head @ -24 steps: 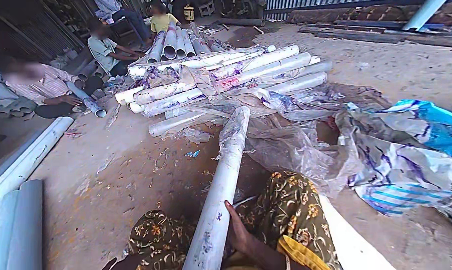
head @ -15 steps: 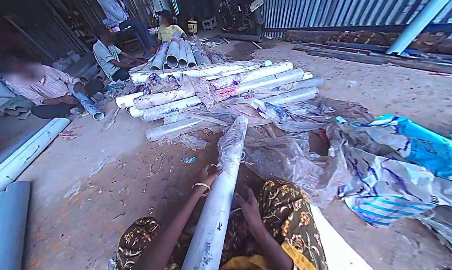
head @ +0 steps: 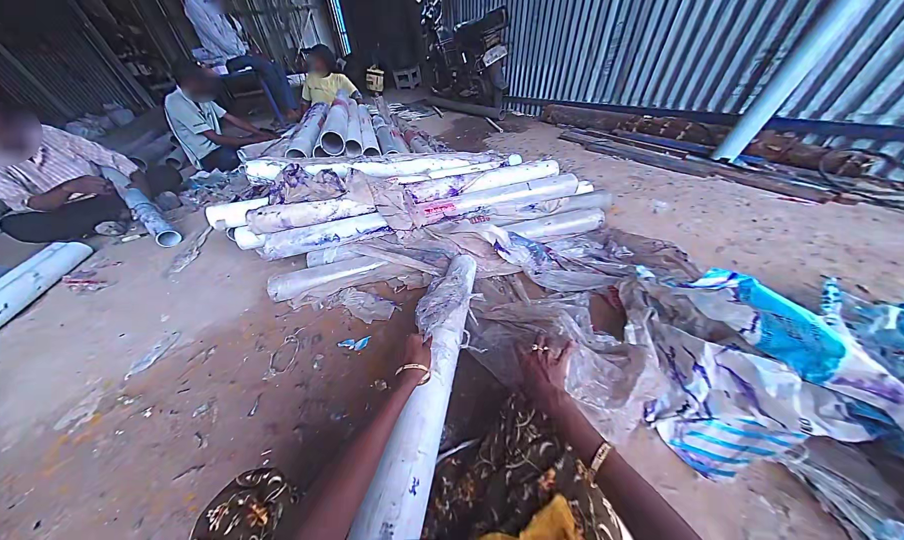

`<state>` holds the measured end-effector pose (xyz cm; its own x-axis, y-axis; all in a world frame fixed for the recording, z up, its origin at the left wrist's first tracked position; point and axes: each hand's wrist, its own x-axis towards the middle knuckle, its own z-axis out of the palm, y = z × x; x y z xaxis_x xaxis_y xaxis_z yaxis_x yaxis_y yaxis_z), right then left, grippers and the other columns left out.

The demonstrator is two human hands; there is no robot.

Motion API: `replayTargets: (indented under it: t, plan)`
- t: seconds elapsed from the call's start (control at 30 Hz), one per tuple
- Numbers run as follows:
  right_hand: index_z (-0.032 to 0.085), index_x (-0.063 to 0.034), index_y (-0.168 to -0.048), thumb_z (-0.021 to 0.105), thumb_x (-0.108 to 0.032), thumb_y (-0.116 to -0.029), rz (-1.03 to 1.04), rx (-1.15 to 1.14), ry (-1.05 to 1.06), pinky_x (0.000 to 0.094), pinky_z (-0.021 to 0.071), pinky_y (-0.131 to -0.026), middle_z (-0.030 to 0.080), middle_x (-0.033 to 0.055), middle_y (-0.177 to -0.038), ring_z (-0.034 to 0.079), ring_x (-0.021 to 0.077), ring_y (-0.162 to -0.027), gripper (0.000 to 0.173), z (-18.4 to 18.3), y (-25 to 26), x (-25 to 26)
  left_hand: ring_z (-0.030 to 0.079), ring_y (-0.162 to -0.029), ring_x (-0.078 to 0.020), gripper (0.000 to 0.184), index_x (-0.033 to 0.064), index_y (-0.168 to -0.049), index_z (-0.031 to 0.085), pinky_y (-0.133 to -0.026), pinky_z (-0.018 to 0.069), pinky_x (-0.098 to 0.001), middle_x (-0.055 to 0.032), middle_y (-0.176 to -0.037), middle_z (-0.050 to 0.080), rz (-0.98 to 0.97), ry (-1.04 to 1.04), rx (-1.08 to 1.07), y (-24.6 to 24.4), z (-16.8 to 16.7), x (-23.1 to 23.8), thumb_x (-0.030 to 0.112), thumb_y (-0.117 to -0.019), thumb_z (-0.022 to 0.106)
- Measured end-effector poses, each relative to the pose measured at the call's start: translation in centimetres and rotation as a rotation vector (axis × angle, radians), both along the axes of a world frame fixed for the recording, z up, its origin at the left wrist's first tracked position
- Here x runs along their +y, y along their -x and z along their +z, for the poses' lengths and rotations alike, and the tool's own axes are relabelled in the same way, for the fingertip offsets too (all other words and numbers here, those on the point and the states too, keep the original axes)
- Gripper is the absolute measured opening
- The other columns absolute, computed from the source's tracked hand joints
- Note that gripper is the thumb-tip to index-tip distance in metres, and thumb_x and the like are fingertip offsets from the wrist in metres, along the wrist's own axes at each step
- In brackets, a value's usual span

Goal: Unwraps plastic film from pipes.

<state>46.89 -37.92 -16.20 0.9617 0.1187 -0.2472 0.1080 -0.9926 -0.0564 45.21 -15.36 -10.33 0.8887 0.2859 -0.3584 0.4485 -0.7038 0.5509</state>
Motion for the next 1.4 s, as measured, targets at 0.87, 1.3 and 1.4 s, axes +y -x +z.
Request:
replayTargets:
  t: [0.87,1.3,1.4]
  plan:
    - [0.046,0.0011,-0.146,0.045,-0.035,-0.1102,-0.615,0.286,-1.56,0.0542,0.049,-0.096,0.055,0.0249,-0.139,0.057,0.0334,-0.121,0.05,-4.6,-3.0,9.1,0.031,-0.152,-0.0359,0.115,-0.005,-0.161,0.007,-0.124,0.0247,-0.0456,-0.0287,-0.163,0.026,-0.111,0.27,-0.015,4.7,-1.4,1.9,0.043,-0.0869,0.081]
    - [0.05,-0.0066,-0.14,0.034,-0.035,-0.1116,-0.427,0.284,-1.983,0.031,0.0565,-0.086,0.066,0.0075,-0.118,0.065,0.0104,-0.102,0.043,-4.7,0.7,13.5,0.058,-0.126,-0.0282,0.063,0.0055,-0.15,0.043,-0.108,0.0453,-0.0455,-0.021,-0.139,0.058,0.045,0.656,0.271,14.0,-0.6,5.4,0.033,-0.0987,0.068]
    - [0.055,-0.0071,-0.124,0.031,-0.026,-0.1124,-0.414,0.348,-2.088,0.0243,0.0589,-0.074,0.069,0.0014,-0.096,0.068,0.005,-0.085,0.032,0.2,3.6,14.1,0.062,-0.116,-0.0248,0.058,0.0,-0.145,0.045,-0.102,0.0486,-0.0417,-0.0204,-0.13,0.061,-0.01,0.667,0.215,16.7,1.5,6.5,0.023,-0.0971,0.069]
